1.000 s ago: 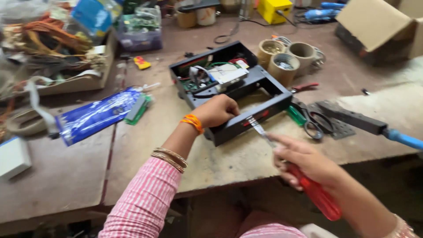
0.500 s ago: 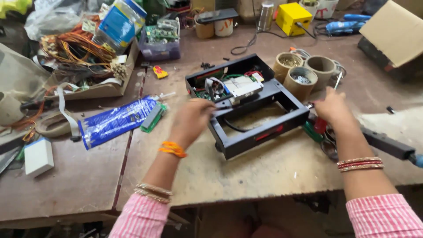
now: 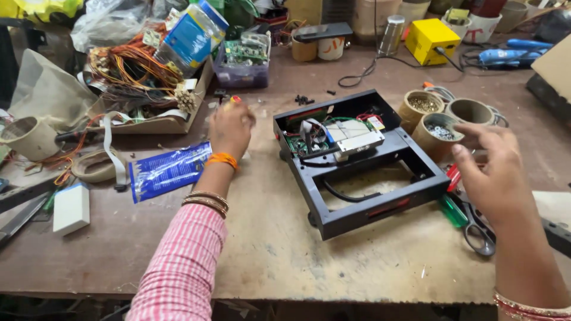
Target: Assembling an electronic device by installing circuit boards and connecting wires inside a plastic housing.
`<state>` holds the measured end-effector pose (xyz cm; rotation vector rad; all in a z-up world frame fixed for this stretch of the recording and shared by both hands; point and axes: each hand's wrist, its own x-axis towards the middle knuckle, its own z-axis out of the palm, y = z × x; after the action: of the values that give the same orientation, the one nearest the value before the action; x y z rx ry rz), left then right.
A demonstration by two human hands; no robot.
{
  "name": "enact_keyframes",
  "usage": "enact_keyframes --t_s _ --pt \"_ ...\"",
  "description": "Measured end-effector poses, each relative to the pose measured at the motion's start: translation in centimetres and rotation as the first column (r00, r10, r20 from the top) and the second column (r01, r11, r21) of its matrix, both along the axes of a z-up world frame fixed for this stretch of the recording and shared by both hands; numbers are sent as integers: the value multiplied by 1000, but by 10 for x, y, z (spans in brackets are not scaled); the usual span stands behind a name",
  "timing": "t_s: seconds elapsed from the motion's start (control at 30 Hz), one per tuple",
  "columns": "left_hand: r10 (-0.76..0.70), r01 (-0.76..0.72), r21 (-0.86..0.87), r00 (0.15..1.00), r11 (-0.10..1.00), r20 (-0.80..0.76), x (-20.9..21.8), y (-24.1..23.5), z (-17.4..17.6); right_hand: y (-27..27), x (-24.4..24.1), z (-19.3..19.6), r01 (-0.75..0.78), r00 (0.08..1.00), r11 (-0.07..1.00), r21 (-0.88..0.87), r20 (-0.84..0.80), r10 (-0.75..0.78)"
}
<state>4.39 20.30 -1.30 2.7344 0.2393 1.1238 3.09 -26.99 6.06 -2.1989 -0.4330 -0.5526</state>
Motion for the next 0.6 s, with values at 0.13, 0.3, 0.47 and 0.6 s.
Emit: enact_keyframes --t_s 0.13,0.3,0.47,0.6 --pt "-332 394 -100 864 914 378 -24 -29 73 26 -26 13 -163 985 985 57 -46 166" --pt "-417 447 -48 864 893 283 -58 -60 119 58 -48 21 -484 875 865 129 51 482" --pt "-307 227 350 932 909 194 -83 -40 88 64 -67 15 -507 860 859 67 -35 510" --pt "-163 63 370 955 927 247 -102 -63 90 60 -64 8 -562 812 802 200 -51 582"
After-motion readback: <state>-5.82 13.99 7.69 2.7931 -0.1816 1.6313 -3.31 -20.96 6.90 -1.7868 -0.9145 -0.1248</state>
